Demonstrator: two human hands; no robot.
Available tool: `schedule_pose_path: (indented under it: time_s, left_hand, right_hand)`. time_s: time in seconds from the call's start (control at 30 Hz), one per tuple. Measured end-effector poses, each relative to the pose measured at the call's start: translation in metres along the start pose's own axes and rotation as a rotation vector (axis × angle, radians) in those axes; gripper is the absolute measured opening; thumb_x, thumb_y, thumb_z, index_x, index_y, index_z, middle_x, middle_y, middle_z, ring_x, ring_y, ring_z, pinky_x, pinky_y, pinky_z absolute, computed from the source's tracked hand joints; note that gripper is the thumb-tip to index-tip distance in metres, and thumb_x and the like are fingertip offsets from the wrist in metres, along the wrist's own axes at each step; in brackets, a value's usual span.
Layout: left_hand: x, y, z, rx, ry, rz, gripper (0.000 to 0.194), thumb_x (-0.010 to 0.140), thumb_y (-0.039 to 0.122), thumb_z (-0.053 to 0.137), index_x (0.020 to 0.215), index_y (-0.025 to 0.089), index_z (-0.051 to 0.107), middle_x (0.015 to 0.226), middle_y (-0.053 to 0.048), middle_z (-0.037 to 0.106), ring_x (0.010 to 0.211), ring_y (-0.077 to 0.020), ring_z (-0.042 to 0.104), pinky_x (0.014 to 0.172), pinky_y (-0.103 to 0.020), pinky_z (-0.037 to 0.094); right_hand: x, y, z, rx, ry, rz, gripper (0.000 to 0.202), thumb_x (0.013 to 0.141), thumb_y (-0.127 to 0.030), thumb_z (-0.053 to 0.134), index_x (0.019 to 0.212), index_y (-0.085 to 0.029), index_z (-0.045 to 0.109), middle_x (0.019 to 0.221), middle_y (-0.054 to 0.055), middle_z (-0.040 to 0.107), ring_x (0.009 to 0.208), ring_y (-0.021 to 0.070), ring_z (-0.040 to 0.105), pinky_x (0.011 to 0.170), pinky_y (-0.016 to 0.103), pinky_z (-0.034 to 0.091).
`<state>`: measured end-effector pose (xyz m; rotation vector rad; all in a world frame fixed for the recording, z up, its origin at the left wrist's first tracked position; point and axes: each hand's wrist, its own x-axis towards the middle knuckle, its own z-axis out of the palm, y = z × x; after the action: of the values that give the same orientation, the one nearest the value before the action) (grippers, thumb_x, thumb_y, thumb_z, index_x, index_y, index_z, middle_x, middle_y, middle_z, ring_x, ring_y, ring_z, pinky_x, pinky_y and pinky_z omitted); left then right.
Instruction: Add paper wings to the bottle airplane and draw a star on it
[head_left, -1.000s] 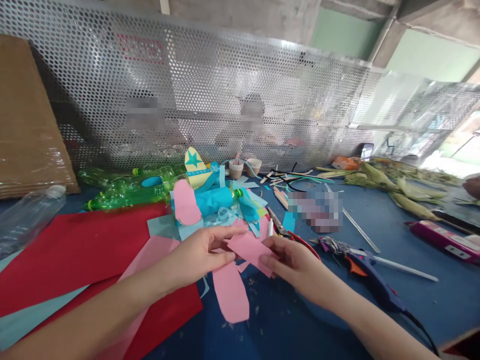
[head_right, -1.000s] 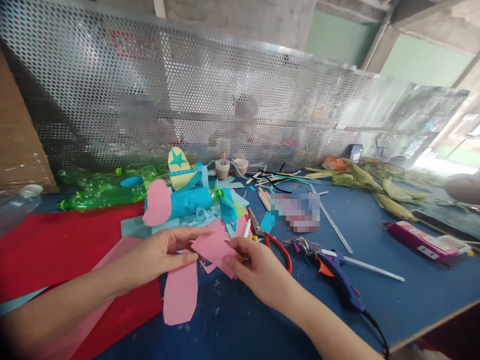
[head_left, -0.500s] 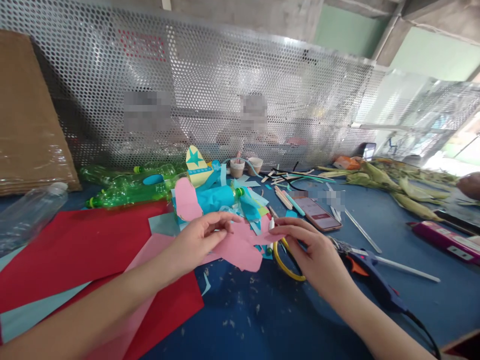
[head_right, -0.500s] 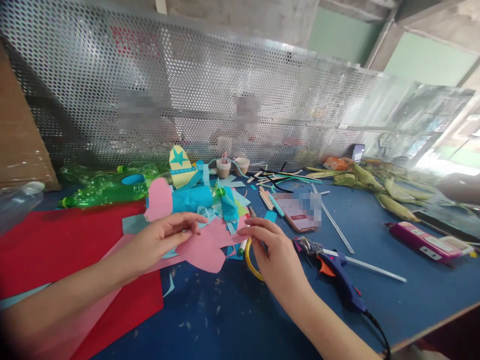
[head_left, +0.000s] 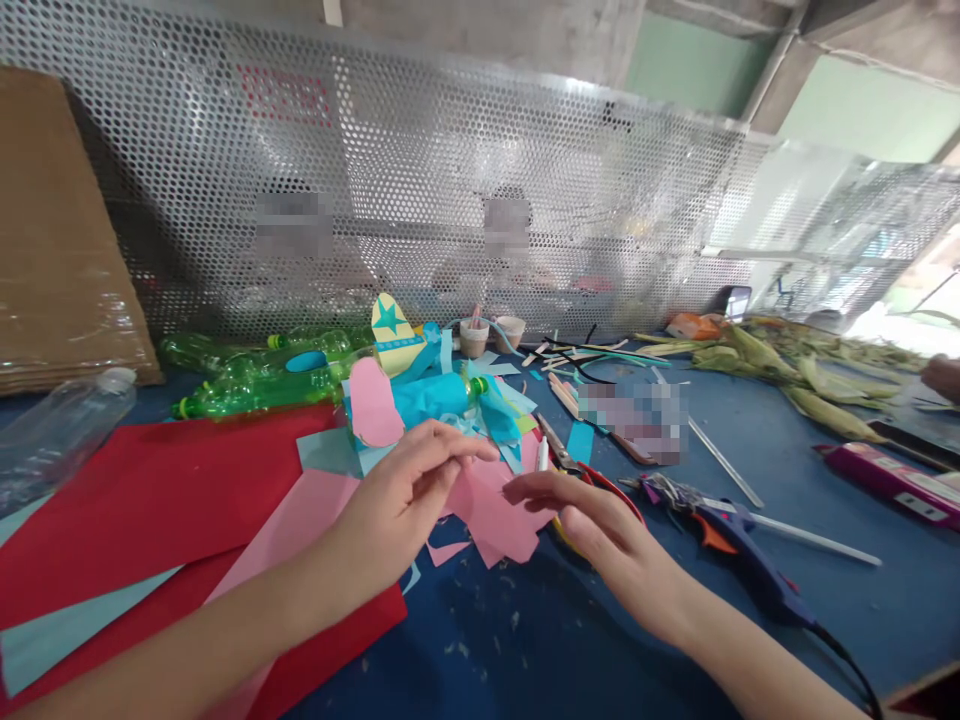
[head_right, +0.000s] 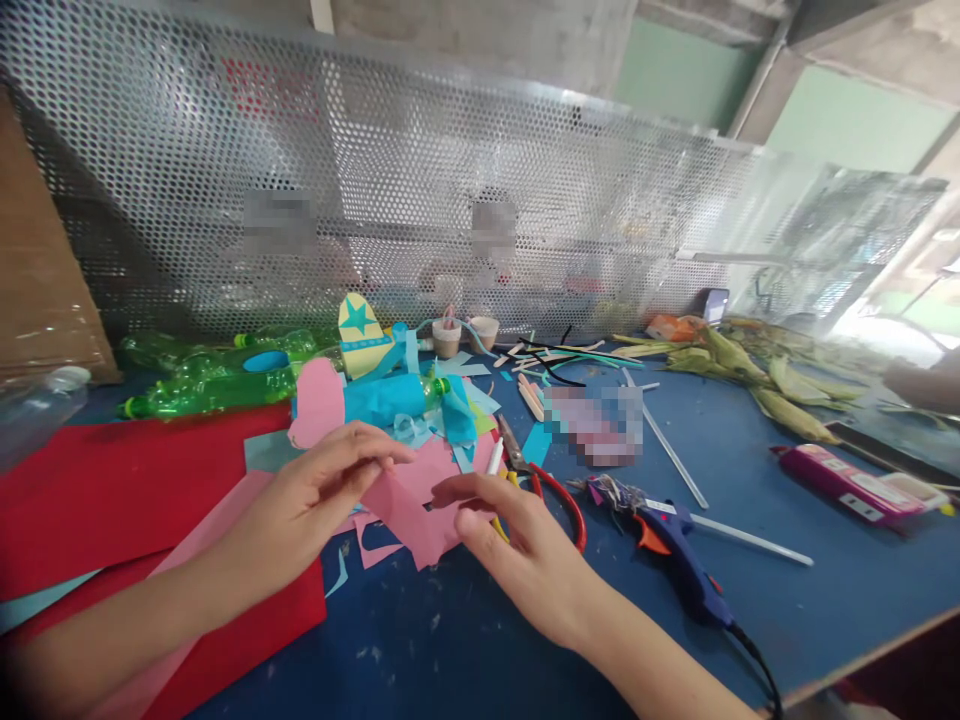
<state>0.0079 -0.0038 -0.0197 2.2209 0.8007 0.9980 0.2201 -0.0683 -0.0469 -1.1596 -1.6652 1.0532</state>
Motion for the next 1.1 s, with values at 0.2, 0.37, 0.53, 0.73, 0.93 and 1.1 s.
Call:
schedule_pose_path:
  time_s: [0.2, 0.37, 0.53, 0.73, 0.93, 1.1]
  left_hand:
    - [-0.018, 0.025, 0.003, 0.063, -0.027, 0.384, 0.039, 0.090, -0.001, 0.038, 0.110, 0.026, 0.059, 0.100, -0.001, 0.053, 0.093, -0.0088, 0.058, 0.079, -0.017, 0.049]
    - [-0.016, 0.032, -0.009, 0.131, -0.051, 0.409, 0.041, 0.090, 0.000, 0.040, 0.115, 0.026, 0.060, 0.109, -0.003, 0.059, 0.115, -0.0147, 0.053, 0.101, -0.027, 0.043]
    - [0.013, 0.020, -0.054, 0.172, 0.508, 0.029, 0.023, 0.091, 0.018, 0.048, 0.097, 0.028, 0.068, 0.097, 0.001, 0.066, 0.098, -0.0143, 0.060, 0.090, -0.025, 0.047]
    - [0.038, -0.054, -0.105, 0.337, 0.343, -0.343, 0.039, 0.067, 0.017, 0.054, 0.104, 0.019, 0.067, 0.087, -0.004, 0.063, 0.091, -0.0227, 0.062, 0.088, -0.038, 0.049]
    - [0.022, -0.084, -0.126, 0.170, -0.227, -0.578, 0.094, 0.064, 0.024, 0.065, 0.149, 0.034, 0.024, 0.123, -0.010, 0.058, 0.108, -0.0264, 0.061, 0.085, -0.039, 0.051]
    - [0.018, -0.080, -0.121, 0.103, -0.350, -0.519, 0.101, 0.062, 0.032, 0.077, 0.149, 0.032, 0.025, 0.151, -0.013, 0.037, 0.129, -0.0330, 0.046, 0.099, -0.044, 0.041]
  right_hand:
    - [0.003, 0.004, 0.012, 0.637, -0.315, 0.175, 0.037, 0.087, -0.044, 0.065, 0.120, -0.029, 0.059, 0.099, 0.001, 0.069, 0.088, 0.0140, 0.066, 0.084, 0.030, 0.050]
    - [0.007, 0.012, 0.018, 0.647, -0.202, 0.176, 0.039, 0.074, -0.033, 0.080, 0.109, -0.026, 0.065, 0.082, -0.004, 0.063, 0.074, 0.0064, 0.058, 0.069, 0.018, 0.045]
    - [0.012, 0.012, 0.017, 0.532, -0.007, 0.221, 0.036, 0.067, -0.042, 0.083, 0.090, -0.020, 0.066, 0.080, -0.001, 0.063, 0.074, 0.0095, 0.057, 0.069, 0.021, 0.045]
    - [0.015, 0.010, 0.015, 0.433, 0.142, 0.285, 0.044, 0.063, -0.056, 0.079, 0.080, -0.019, 0.063, 0.072, -0.002, 0.057, 0.067, 0.0121, 0.053, 0.064, 0.024, 0.045]
    - [0.012, 0.015, 0.015, 0.243, 0.194, 0.257, 0.048, 0.068, -0.066, 0.070, 0.074, -0.019, 0.063, 0.069, -0.002, 0.053, 0.060, 0.0116, 0.047, 0.054, 0.022, 0.041]
    - [0.016, 0.019, 0.017, 0.178, 0.124, 0.201, 0.046, 0.070, -0.062, 0.070, 0.092, -0.022, 0.063, 0.072, 0.001, 0.061, 0.065, 0.0160, 0.055, 0.057, 0.025, 0.045]
